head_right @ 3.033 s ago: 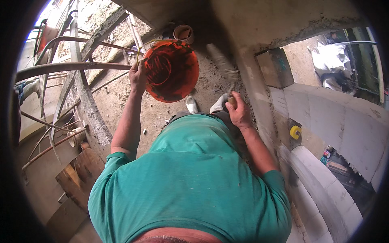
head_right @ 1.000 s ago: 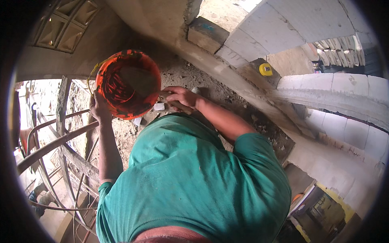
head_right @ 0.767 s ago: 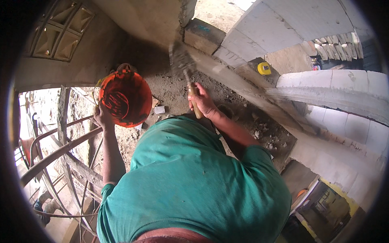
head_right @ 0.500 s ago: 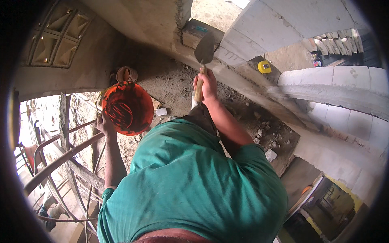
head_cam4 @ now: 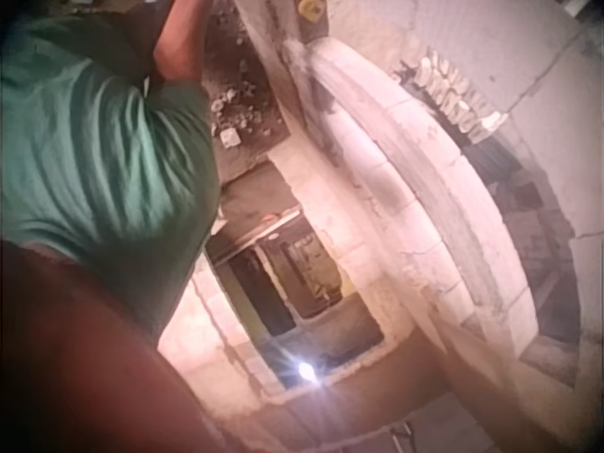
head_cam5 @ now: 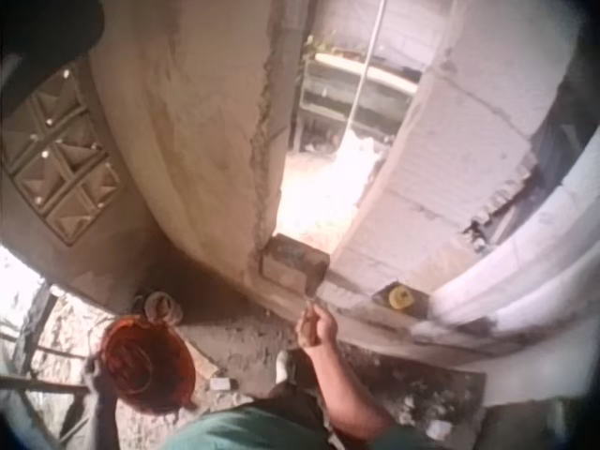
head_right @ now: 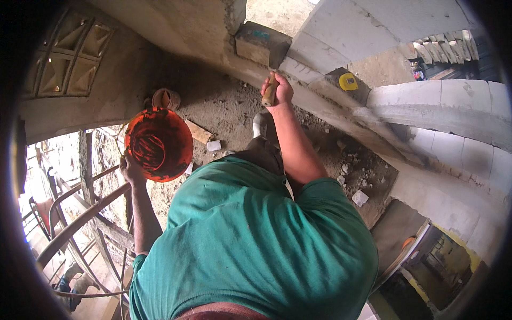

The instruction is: The person scoops wet cement from a bucket with a trowel and applies it to the joints between concrete blocks on a wall. They repeatedly refill the bucket from a larger pile on the ground and continue filling gaps along the blockwork.

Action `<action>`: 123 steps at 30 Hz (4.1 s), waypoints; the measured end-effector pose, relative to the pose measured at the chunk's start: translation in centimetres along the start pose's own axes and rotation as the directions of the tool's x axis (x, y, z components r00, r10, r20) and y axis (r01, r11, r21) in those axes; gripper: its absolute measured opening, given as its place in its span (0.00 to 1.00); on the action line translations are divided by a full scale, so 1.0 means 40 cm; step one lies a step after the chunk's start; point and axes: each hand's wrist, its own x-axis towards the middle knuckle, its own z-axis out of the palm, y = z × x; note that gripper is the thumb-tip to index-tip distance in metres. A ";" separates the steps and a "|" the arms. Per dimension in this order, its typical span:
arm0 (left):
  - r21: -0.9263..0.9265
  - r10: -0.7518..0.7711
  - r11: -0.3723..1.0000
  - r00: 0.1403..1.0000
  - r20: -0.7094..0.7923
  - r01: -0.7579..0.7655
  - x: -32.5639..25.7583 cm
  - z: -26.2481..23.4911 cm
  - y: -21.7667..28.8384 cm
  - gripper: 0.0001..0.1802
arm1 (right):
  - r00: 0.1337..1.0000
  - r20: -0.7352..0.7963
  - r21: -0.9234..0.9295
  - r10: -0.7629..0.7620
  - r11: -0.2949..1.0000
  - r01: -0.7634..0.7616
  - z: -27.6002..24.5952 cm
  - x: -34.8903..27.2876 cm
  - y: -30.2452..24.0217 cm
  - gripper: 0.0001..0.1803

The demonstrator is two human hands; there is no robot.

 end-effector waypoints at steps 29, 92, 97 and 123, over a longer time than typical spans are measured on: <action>0.062 -0.012 0.998 0.999 0.044 0.009 -0.003 0.036 -0.015 0.15 | 0.999 -0.028 0.125 0.041 0.991 -0.038 0.031 -0.004 -0.019 0.13; -0.033 0.016 0.999 1.000 0.023 -0.016 -0.012 0.031 -0.053 0.15 | 0.977 0.213 -0.604 -0.009 0.785 0.139 0.078 -0.197 0.094 0.17; -0.017 -0.018 1.000 0.998 0.067 0.019 -0.043 0.072 0.021 0.13 | 0.780 0.621 -0.759 0.083 -0.185 0.624 -0.011 -0.236 0.167 0.24; 0.020 0.095 0.994 0.939 0.330 -0.107 -0.055 0.162 0.217 0.13 | 0.688 0.581 -0.354 0.435 -0.627 0.694 0.207 -0.192 0.437 0.16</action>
